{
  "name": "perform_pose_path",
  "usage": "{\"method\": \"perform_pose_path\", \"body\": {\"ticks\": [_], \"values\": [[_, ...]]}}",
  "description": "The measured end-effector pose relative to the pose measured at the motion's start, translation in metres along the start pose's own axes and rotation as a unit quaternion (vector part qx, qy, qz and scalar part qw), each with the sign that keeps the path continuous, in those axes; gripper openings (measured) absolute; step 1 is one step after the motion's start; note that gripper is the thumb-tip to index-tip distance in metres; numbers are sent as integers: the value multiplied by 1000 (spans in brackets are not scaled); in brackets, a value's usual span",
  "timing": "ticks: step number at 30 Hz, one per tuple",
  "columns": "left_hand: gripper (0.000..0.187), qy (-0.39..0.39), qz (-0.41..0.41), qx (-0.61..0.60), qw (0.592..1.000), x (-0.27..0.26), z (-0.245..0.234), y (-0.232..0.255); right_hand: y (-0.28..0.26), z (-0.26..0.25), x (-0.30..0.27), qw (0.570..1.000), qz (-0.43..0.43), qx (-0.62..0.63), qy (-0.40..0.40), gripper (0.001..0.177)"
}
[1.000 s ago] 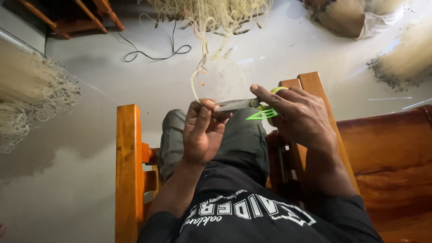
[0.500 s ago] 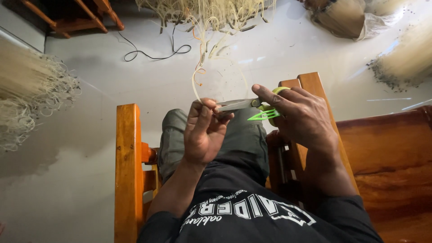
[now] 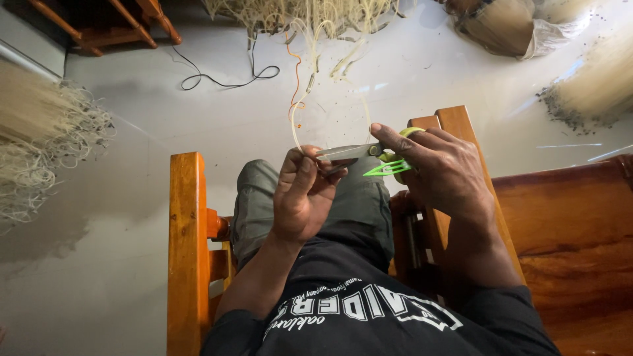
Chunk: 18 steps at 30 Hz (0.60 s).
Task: Repairing a fishing net using a plastic shuttle and scissors
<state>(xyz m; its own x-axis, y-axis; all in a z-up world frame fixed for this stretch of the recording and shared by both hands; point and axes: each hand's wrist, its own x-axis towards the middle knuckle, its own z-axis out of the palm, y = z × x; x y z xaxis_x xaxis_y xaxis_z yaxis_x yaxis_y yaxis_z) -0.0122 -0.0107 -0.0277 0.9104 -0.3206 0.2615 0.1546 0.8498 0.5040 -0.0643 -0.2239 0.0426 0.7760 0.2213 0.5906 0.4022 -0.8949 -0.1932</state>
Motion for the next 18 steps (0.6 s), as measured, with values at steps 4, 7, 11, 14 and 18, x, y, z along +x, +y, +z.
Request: {"method": "perform_pose_path", "body": {"ticks": [4, 7, 11, 14, 18], "values": [[14, -7, -6, 3, 1000, 1, -4, 0, 1, 0, 1, 1000, -1, 17, -3, 63], [14, -10, 0, 8, 1000, 2, -6, -1, 5, 2, -1, 999, -3, 40, -6, 67], [12, -19, 31, 1, 999, 9, -3, 8, 12, 5, -3, 997, -3, 76, -2, 69], [17, -39, 91, 6, 995, 24, -13, 20, 14, 3, -5, 996, -2, 92, 2, 63], [15, -74, 116, -5, 990, 34, -15, 44, 15, -7, -4, 991, -3, 131, -30, 71]]}}
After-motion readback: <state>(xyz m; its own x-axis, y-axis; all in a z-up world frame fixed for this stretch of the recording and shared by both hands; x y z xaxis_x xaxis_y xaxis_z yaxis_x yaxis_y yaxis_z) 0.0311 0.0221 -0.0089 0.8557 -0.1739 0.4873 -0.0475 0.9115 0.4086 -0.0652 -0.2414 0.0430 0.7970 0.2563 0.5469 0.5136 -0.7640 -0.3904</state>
